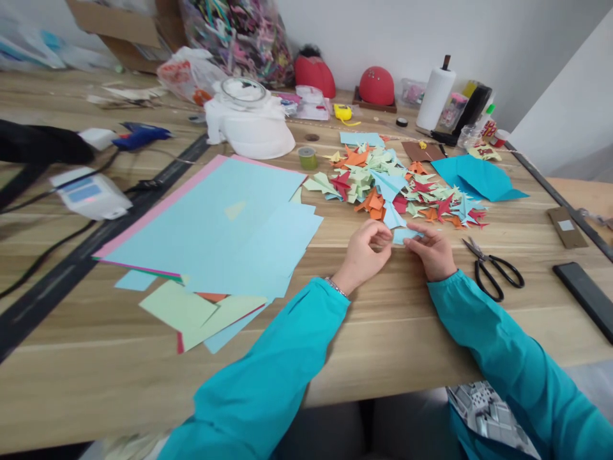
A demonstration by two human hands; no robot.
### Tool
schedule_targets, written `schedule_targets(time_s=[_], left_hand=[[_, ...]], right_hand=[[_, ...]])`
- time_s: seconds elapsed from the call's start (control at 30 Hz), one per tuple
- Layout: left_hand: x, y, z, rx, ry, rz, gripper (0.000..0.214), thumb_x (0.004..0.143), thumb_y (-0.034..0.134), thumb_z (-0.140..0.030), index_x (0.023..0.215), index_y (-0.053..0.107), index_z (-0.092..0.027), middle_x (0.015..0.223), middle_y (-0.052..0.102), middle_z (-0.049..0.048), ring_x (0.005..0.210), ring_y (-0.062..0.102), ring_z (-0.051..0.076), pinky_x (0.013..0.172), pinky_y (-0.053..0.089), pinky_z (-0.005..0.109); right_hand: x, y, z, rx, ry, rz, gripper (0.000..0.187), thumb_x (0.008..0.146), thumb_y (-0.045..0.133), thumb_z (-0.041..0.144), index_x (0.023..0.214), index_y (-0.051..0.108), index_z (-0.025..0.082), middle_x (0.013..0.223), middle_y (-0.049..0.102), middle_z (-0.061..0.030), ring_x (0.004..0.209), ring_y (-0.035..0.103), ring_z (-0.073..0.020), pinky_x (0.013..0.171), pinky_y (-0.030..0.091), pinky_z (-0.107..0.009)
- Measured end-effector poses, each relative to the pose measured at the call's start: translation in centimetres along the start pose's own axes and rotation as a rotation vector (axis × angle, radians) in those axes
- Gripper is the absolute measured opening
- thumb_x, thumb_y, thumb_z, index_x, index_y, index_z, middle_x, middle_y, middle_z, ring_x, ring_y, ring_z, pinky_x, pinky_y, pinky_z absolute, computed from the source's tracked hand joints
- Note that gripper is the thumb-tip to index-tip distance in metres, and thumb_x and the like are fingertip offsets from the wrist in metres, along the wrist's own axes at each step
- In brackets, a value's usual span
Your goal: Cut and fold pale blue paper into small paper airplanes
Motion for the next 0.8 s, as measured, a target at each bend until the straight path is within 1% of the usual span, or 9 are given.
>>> schedule_targets(time_s=[0.13, 0.2, 0.27, 0.33, 0.43, 0.5, 0.57, 0.7, 0.8], left_hand=[[-0.6, 1.0, -1.7, 0.367, 0.282, 0.073, 0.01, 0.073, 0.056, -0.009, 0.072, 0.057, -0.019, 0.08, 0.057, 0.0041, 0.08, 0.053, 0.017, 0.074, 0.044, 0.032], [-0.9, 1.4, -1.8, 0.479, 0.339, 0.112, 0.012, 0.076, 0.052, -0.009, 0.07, 0.056, -0.019, 0.076, 0.057, 0.0046, 0.078, 0.052, 0.019, 0.073, 0.043, 0.033], [-1.0, 1.5, -1.6, 0.523, 0.344, 0.121, 0.013, 0.077, 0.05, -0.009, 0.071, 0.056, -0.018, 0.075, 0.057, 0.0053, 0.077, 0.051, 0.019, 0.071, 0.042, 0.033], [-0.9, 1.2, -1.3, 0.513, 0.304, 0.103, 0.013, 0.076, 0.05, -0.008, 0.074, 0.058, -0.018, 0.077, 0.058, 0.0055, 0.076, 0.052, 0.019, 0.07, 0.042, 0.032], [-0.8, 0.8, -0.9, 0.444, 0.228, 0.072, 0.016, 0.075, 0.051, -0.008, 0.083, 0.06, -0.018, 0.081, 0.059, 0.0055, 0.076, 0.053, 0.018, 0.07, 0.043, 0.03], [-0.5, 0.5, -0.6, 0.361, 0.164, 0.036, 0.017, 0.076, 0.052, -0.009, 0.085, 0.062, -0.018, 0.081, 0.06, 0.0049, 0.074, 0.054, 0.017, 0.068, 0.044, 0.029], [-0.2, -0.1, 0.0, 0.216, 0.045, -0.019, 0.013, 0.076, 0.054, -0.012, 0.082, 0.063, -0.018, 0.078, 0.061, 0.0032, 0.071, 0.055, 0.015, 0.065, 0.044, 0.027], [0.1, -0.7, 2.2, -0.185, -0.257, -0.106, 0.008, 0.072, 0.062, -0.02, 0.079, 0.061, -0.018, 0.066, 0.061, -0.0011, 0.063, 0.058, 0.013, 0.064, 0.046, 0.025], [0.0, -0.5, 3.0, -0.447, -0.37, -0.172, 0.017, 0.066, 0.068, -0.022, 0.079, 0.059, -0.017, 0.07, 0.061, -0.0026, 0.064, 0.06, 0.011, 0.067, 0.049, 0.026]], right_hand=[[-0.5, 1.0, 0.5, -0.111, -0.082, 0.084, 0.04, 0.057, 0.08, 0.038, 0.091, 0.068, 0.021, 0.064, 0.063, 0.0025, 0.056, 0.054, -0.0108, 0.056, 0.046, -0.027], [-0.9, 1.5, 0.8, -0.165, -0.138, 0.123, 0.037, 0.062, 0.077, 0.039, 0.094, 0.068, 0.021, 0.071, 0.066, 0.0004, 0.059, 0.056, -0.0118, 0.058, 0.048, -0.028], [-1.2, 1.7, 1.2, -0.227, -0.201, 0.143, 0.033, 0.068, 0.073, 0.038, 0.096, 0.068, 0.022, 0.076, 0.067, -0.0018, 0.063, 0.058, -0.0136, 0.06, 0.049, -0.03], [-1.6, 2.0, 1.5, -0.306, -0.259, 0.169, 0.031, 0.074, 0.068, 0.038, 0.102, 0.067, 0.023, 0.08, 0.068, -0.0032, 0.068, 0.06, -0.0156, 0.061, 0.05, -0.03], [-2.4, 2.5, 2.1, -0.416, -0.353, 0.24, 0.037, 0.081, 0.061, 0.035, 0.117, 0.061, 0.025, 0.085, 0.068, -0.0032, 0.075, 0.062, -0.0163, 0.065, 0.051, -0.03], [-3.0, 2.9, 2.7, -0.458, -0.434, 0.268, 0.043, 0.083, 0.059, 0.033, 0.125, 0.054, 0.027, 0.09, 0.068, -0.0028, 0.076, 0.061, -0.0152, 0.068, 0.052, -0.03], [-3.5, 2.9, 3.2, -0.48, -0.498, 0.247, 0.045, 0.083, 0.059, 0.031, 0.127, 0.052, 0.028, 0.09, 0.067, -0.0023, 0.073, 0.06, -0.0143, 0.069, 0.051, -0.03], [-3.9, 2.1, 3.6, -0.488, -0.53, 0.112, 0.027, 0.082, 0.06, 0.03, 0.109, 0.059, 0.026, 0.075, 0.064, -0.0006, 0.063, 0.058, -0.0138, 0.063, 0.05, -0.029], [-4.0, 1.9, 4.0, -0.512, -0.551, 0.062, 0.007, 0.081, 0.06, 0.03, 0.086, 0.059, 0.024, 0.071, 0.062, -0.0006, 0.06, 0.056, -0.0132, 0.06, 0.048, -0.029]])
Point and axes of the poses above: each hand's wrist, its own x-axis towards the middle knuckle, its own y-axis out of the palm, z = x × y, the point moved 7 cm from there along x, towards the middle knuckle
